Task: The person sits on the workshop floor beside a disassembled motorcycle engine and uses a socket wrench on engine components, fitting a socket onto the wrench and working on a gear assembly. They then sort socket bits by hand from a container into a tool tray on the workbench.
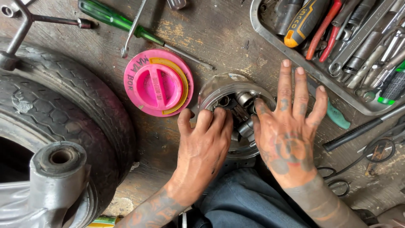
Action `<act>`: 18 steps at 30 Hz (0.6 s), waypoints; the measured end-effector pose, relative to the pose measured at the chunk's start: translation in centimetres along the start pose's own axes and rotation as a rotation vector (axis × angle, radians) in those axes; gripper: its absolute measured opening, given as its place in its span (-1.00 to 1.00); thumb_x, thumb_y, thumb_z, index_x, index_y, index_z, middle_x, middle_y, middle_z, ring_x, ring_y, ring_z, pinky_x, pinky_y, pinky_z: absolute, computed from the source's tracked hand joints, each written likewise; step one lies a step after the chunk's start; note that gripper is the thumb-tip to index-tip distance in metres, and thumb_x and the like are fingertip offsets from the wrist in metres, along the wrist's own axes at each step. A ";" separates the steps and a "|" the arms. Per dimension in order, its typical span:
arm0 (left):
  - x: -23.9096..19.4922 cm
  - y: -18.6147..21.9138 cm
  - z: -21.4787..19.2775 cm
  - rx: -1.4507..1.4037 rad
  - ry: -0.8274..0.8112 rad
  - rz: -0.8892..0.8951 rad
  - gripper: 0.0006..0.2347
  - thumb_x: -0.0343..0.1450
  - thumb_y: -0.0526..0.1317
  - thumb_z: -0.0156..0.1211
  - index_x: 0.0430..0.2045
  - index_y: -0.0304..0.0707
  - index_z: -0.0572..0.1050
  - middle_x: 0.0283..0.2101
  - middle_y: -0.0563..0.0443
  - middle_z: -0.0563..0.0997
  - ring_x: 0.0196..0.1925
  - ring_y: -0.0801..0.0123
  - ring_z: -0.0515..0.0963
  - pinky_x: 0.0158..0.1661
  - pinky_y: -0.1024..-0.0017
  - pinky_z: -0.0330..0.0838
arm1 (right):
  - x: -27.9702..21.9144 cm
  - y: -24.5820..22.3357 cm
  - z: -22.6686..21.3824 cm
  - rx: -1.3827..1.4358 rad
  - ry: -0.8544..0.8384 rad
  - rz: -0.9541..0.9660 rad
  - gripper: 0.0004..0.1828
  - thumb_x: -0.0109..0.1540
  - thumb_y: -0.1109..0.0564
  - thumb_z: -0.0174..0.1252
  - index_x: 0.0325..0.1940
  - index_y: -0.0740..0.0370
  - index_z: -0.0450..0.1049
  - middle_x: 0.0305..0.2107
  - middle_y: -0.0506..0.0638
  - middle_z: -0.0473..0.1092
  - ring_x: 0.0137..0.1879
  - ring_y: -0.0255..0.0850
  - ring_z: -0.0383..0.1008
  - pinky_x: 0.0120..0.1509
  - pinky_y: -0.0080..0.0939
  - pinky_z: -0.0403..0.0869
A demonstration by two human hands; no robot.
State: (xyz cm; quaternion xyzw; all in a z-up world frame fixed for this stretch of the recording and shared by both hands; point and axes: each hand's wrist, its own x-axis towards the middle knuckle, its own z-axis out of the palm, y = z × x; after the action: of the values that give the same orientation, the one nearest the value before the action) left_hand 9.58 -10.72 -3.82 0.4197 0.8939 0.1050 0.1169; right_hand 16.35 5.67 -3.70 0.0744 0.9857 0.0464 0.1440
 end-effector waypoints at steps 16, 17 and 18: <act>4.9 1.6 0.9 0.049 -0.018 0.219 -0.78 0.40 -0.20 0.03 -0.21 -0.21 0.60 -0.13 -0.10 0.50 -0.16 0.22 0.36 0.00 0.24 0.18 | -0.9 4.3 -4.1 0.578 0.045 0.012 -0.78 0.20 0.22 0.28 -0.08 0.30 0.63 0.32 0.33 0.27 0.37 0.17 0.30 0.47 0.11 0.17; 5.0 2.2 1.2 0.221 -0.070 0.204 -0.74 0.37 -0.17 0.02 -0.19 -0.21 0.62 -0.10 -0.13 0.52 -0.14 0.20 0.36 0.08 0.22 0.14 | -1.0 4.6 -4.4 0.567 0.056 0.022 -0.79 0.22 0.22 0.28 -0.08 0.33 0.62 0.28 0.32 0.30 0.33 0.18 0.33 0.47 0.13 0.18; 5.1 2.7 1.5 0.219 -0.070 0.208 -0.74 0.37 -0.17 0.02 -0.19 -0.21 0.62 -0.10 -0.13 0.52 -0.14 0.20 0.36 0.08 0.22 0.14 | -1.0 4.7 -4.6 0.566 0.056 0.026 -0.79 0.22 0.22 0.28 -0.08 0.33 0.62 0.28 0.32 0.30 0.33 0.18 0.33 0.47 0.13 0.18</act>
State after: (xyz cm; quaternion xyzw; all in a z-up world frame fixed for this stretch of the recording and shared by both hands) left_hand 8.84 -4.88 -5.10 0.5238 0.8471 0.0036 0.0900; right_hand 16.58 9.85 1.48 0.1230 0.9619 -0.2269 0.0897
